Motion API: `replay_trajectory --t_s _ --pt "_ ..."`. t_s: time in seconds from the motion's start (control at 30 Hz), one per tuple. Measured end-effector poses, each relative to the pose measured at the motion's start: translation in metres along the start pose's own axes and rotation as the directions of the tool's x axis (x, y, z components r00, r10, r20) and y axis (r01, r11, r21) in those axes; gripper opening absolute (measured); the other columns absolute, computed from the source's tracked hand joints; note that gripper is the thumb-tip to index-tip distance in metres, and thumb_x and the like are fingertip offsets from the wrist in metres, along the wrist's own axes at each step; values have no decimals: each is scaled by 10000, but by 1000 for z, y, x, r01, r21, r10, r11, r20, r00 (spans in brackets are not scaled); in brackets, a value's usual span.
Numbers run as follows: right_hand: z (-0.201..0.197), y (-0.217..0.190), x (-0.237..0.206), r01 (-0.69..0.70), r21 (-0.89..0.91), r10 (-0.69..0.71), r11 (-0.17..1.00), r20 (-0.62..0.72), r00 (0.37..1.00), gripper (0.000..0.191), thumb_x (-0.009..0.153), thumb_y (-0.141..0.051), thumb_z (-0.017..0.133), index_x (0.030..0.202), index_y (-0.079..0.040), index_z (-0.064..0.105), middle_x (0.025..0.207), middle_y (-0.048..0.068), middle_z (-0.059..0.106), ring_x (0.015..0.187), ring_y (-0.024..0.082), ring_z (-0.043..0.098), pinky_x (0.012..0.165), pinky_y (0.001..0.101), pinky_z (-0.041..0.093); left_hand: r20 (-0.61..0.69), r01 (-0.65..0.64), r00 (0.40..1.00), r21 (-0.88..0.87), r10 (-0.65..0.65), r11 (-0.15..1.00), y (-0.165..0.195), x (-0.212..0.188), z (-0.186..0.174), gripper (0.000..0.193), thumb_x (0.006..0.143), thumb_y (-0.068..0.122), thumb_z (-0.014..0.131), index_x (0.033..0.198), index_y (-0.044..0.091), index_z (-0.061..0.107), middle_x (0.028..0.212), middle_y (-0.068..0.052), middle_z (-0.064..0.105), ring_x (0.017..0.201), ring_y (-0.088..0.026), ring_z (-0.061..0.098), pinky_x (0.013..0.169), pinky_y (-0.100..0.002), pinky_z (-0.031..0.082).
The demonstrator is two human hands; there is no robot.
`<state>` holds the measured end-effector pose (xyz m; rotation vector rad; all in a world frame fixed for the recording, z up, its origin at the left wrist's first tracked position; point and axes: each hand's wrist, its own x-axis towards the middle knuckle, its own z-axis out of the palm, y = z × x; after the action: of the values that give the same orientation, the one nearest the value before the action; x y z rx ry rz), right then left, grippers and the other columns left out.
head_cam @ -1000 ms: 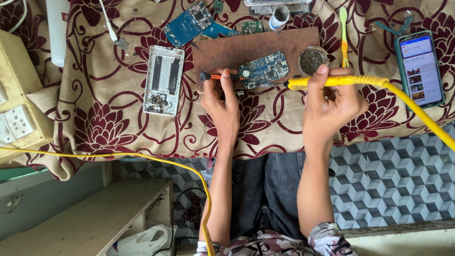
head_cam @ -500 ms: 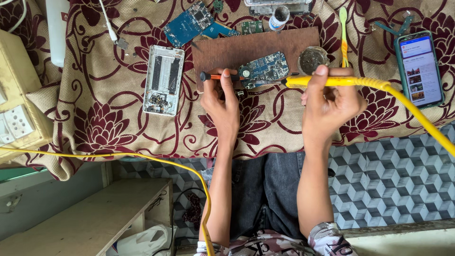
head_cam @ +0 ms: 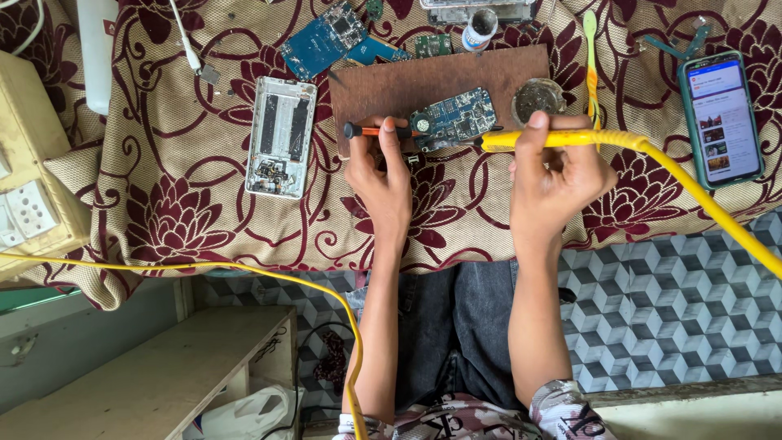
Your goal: The person uses a soldering iron to apply heat to a circuit board while holding it with a screwdriver. The person repeatedly dips the soldering iron into a small container, likely containing flux or solder, and continues working on the board.
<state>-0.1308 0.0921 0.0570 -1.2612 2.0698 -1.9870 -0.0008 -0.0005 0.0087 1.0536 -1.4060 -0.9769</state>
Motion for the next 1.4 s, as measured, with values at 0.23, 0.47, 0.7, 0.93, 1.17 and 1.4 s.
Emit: replay_trajectory --t_s 0.23,0.47,0.7,0.93,1.17,1.4 --pt "-6 5 7 44 -57 -45 997 -29 999 193 1156 -4 631 966 30 617 717 50 636 541 84 624 491 204 443 2 13 1000 16 -13 1000 0 -1 0 181 1110 188 546 1079 28 625 930 -62 774 581 -53 559 511 -235 392" --pt "-1 0 0 39 -51 -39 998 -2 999 174 1134 -4 641 969 40 610 712 60 640 533 80 613 489 205 432 5 7 1000 -10 -7 1000 1 -1 0 189 1117 204 547 1086 32 619 947 -61 773 608 -51 587 524 -243 412" --pt "-2 -1 1 10 15 -10 1000 -10 1000 184 1154 -5 634 976 31 603 748 67 662 549 82 629 496 201 473 -1 19 1000 17 -19 1000 1 -1 0 177 1110 185 554 1080 26 625 931 -61 775 583 -56 529 520 -249 374" --pt "-4 -2 3 63 -59 -63 996 5 998 178 1154 11 627 979 35 607 725 69 658 551 92 635 503 212 468 -4 -6 1000 17 6 1000 2 0 0 174 1116 176 551 1085 22 626 935 -57 768 601 -58 543 534 -246 390" --pt "-3 -1 1 43 -59 -43 997 3 999 189 1145 14 626 960 30 592 729 63 654 541 81 621 485 204 439 1 -7 1000 0 7 1000 1 -1 0 163 1116 169 547 1088 27 624 941 -57 769 602 -55 560 530 -244 403" --pt "-8 -1 5 29 -44 -31 999 -35 999 203 1179 12 619 978 34 602 684 66 628 552 85 606 510 207 424 3 -15 1000 7 15 1000 0 -1 0 160 1116 165 544 1089 30 627 942 -59 771 586 -54 535 524 -244 387"
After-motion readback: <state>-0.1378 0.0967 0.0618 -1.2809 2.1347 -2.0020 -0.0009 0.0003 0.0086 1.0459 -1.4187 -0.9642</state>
